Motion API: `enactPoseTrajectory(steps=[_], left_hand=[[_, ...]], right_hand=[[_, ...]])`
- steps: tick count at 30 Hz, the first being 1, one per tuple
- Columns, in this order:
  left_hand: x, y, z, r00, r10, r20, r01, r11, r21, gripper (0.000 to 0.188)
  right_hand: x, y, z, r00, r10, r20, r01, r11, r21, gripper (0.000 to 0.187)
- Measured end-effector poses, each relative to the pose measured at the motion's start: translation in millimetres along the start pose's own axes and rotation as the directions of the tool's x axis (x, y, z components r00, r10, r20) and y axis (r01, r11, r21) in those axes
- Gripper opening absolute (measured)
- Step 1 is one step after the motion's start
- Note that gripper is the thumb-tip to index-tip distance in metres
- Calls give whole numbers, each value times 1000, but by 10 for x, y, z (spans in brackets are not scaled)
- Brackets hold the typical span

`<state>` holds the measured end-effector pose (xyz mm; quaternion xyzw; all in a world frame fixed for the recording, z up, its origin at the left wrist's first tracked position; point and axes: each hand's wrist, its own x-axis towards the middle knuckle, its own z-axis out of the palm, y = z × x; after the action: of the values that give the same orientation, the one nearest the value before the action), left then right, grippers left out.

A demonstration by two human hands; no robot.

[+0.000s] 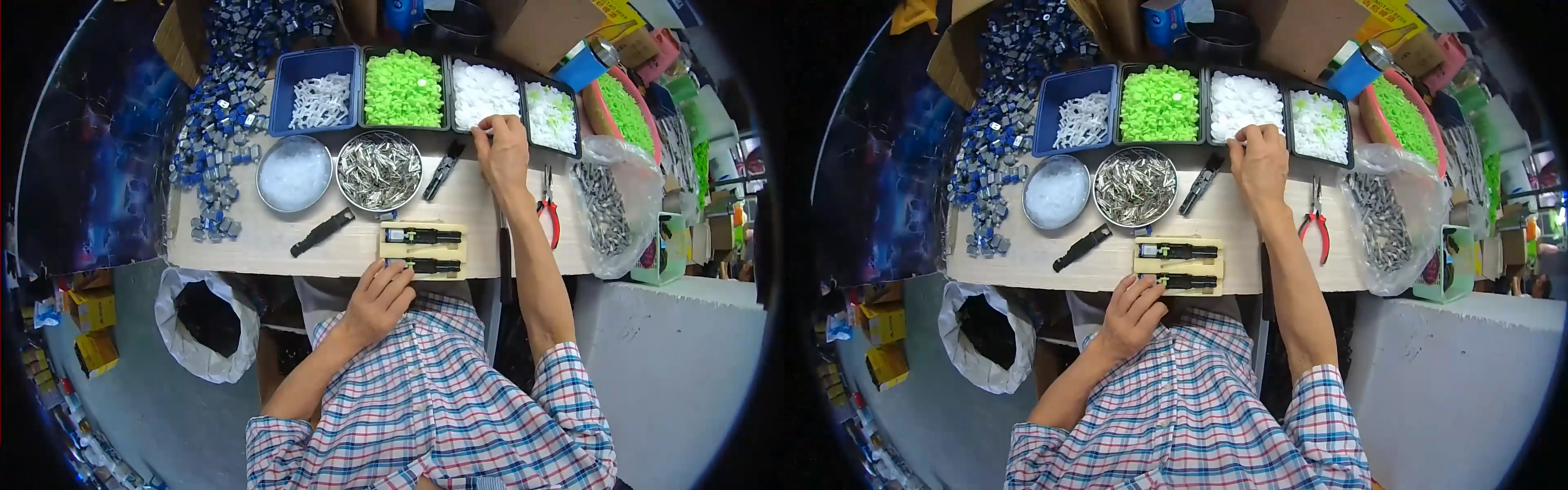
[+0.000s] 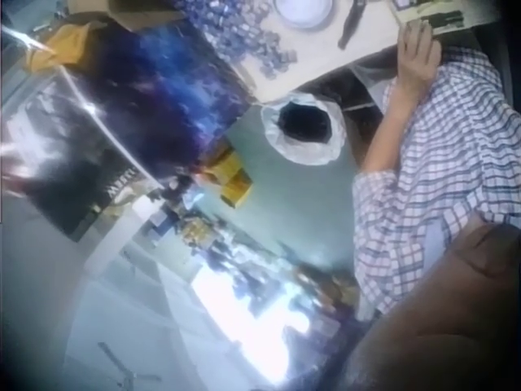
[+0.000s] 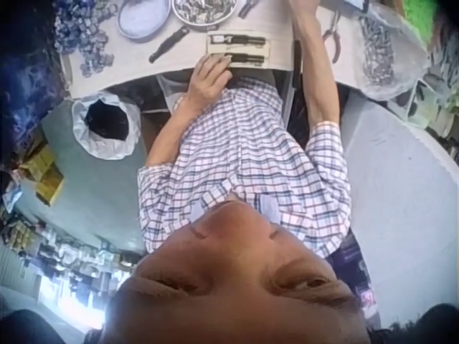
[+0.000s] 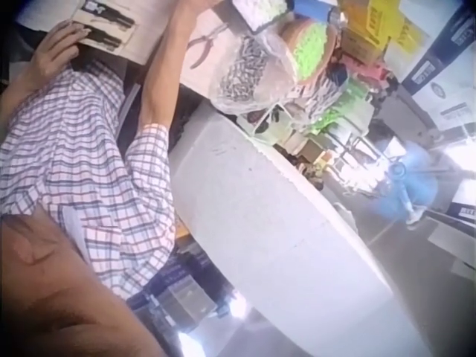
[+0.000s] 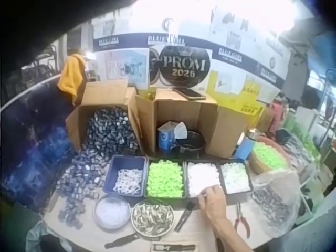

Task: The person is assembling small components into a plastic housing using a small hammer and various small parts from bins.

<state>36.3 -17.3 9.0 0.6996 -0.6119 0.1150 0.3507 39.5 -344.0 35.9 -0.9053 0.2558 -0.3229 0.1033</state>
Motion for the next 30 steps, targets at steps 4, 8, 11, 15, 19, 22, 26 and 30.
enactPoseTrajectory(steps=[4, 8, 11, 15, 19, 22, 26, 30], left_hand=[[158, 126, -29, 985, -128, -113, 106, 977, -183, 17], [332, 220, -56, 760, -650, 16, 529, 604, -596, 11], [355, 213, -30, 525, -816, 241, 571, 128, -811, 8], [391, 234, -15, 490, -790, 368, 446, -135, -885, 8], [356, 299, -4, 477, -787, 392, 473, -146, -869, 9], [336, 319, 0, 465, -792, 396, 482, -149, -863, 11], [307, 329, 27, 450, -803, 389, 496, -138, -858, 13], [295, 344, 14, 456, -809, 371, 464, -140, -875, 14]], right_hand=[[-2, 15, 1, 998, -39, -54, 39, 999, -7, 9], [-163, -177, -92, 989, -34, -141, 66, 970, 234, 3], [-756, -626, -289, 989, 109, 96, -143, 842, 520, 3], [-1472, -1117, -612, 843, 282, 458, -536, 500, 680, 10], [-1699, -1281, -615, 792, 374, 482, -597, 316, 737, 9], [-1726, -1323, -668, 799, 352, 487, -596, 355, 721, 10], [-1765, -1321, -671, 798, 357, 486, -595, 336, 730, 8], [-1780, -1298, -643, 968, 162, 189, -248, 711, 658, 9]])
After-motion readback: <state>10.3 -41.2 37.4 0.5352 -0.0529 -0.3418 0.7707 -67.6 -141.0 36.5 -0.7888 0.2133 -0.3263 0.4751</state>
